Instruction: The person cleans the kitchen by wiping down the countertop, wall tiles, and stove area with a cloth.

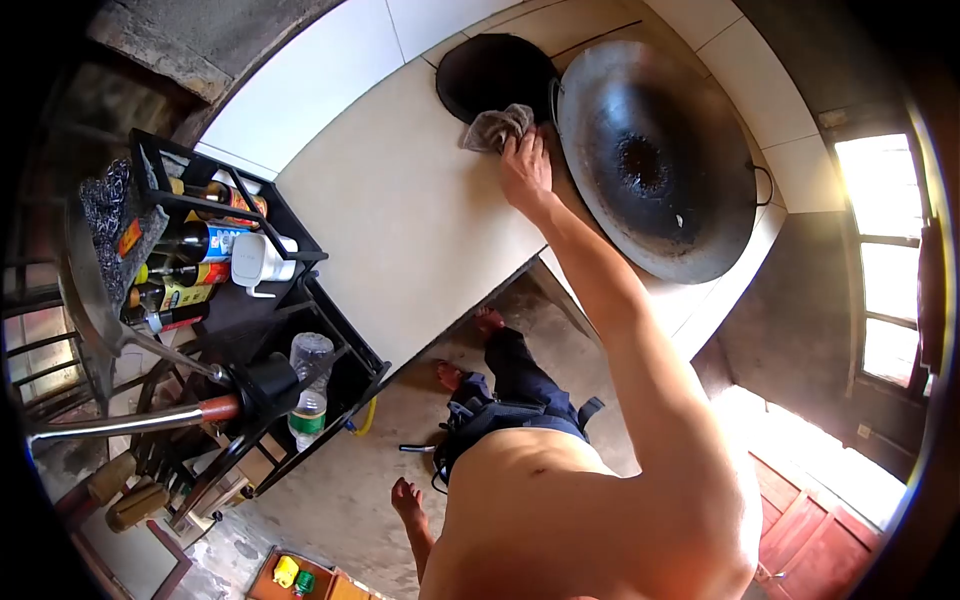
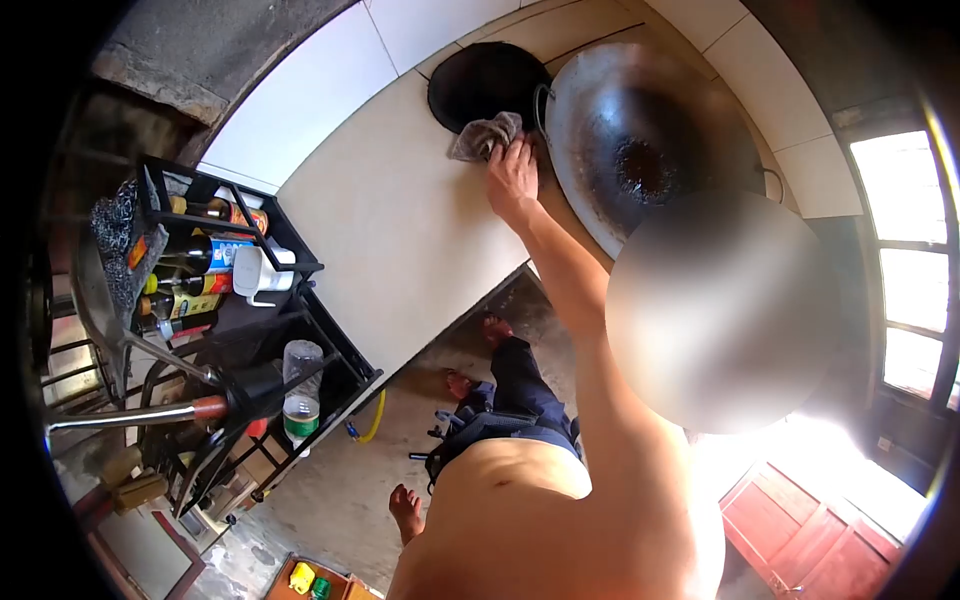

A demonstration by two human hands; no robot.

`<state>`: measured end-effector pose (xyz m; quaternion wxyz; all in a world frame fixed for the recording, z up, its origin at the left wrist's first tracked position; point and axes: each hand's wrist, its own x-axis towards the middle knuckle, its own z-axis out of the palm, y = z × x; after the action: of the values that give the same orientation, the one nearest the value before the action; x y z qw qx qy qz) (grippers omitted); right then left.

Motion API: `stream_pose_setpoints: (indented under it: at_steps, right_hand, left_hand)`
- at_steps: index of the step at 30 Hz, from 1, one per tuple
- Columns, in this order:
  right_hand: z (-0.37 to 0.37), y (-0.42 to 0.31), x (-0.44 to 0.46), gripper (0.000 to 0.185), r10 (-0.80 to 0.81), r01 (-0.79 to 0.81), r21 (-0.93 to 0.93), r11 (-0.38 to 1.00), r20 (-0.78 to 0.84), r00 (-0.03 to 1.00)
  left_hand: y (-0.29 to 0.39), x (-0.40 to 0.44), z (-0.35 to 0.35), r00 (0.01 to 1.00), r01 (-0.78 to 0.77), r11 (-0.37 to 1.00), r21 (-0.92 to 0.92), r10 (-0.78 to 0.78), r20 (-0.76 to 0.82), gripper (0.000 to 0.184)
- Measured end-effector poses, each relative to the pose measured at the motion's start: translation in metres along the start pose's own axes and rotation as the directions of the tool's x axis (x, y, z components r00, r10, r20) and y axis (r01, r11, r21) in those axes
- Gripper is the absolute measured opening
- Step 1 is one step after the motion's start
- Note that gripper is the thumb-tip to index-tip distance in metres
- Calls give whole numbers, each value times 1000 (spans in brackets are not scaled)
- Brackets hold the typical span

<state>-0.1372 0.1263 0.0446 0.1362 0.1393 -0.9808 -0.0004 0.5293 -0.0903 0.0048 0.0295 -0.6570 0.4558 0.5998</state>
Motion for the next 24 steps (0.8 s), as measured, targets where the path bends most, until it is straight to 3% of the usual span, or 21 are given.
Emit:
stream_pose_setpoints:
  at_steps: [2, 4, 5, 8, 9, 12, 14, 17, 20, 21, 23, 24]
  right_hand:
    - [9, 1, -6, 38, 57, -57, 3, 998, 67, 996]
    - [8, 5, -29, 40, 142, -159, 171, 972, 106, 984]
    - [-22, 8, -37, 42, 87, -137, 150, 979, 296, 951]
    - [-20, 12, -50, 43, 57, -87, 140, 986, 209, 976]
    - [-19, 14, -38, 41, 36, -88, 183, 979, 271, 962]
    - [4, 20, 2, 44, -20, 5, 211, 977, 68, 997]
    - [2, 22, -39, 48, -38, 2, 267, 964, 130, 991]
    - [-12, 20, -73, 49, -59, 57, 215, 975, 2, 998]
    - [-2, 19, -33, 41, -19, 9, 250, 968, 37, 999]
    - [2, 21, -15, 39, 0, -14, 251, 968, 55, 998]
    - [7, 18, -6, 37, 55, -85, 260, 962, 122, 991]
    - [-5, 19, -24, 43, 42, -61, 310, 949, 68, 997]
  left_hand:
    - [-3, -15, -28, 1000, 11, 1000, 21, -11, 8, 39]
    - [-1, -7, -26, 1000, 17, 999, 30, -17, 5, 40]
    - [0, -6, -30, 1000, 7, 999, 39, -7, -2, 40]
    - [-5, 2, -38, 1000, 11, 997, 82, -12, 12, 39]
    - [-8, 3, -39, 1000, 13, 996, 91, -12, -16, 38]
    - [-9, 27, -45, 1000, -6, 991, 135, 9, -18, 35]
    - [-15, 18, -71, 999, 14, 984, 178, -8, -33, 34]
    - [9, 37, -49, 1000, 0, 993, 122, 4, -30, 32]
    - [27, 42, -40, 998, -57, 995, 79, 58, -9, 30]
    - [33, 43, -38, 999, -44, 999, -22, 44, 5, 29]
    - [33, 38, -26, 993, -112, 994, -16, 113, 41, 28]
    - [37, 30, -34, 988, -143, 990, 9, 142, 58, 28]
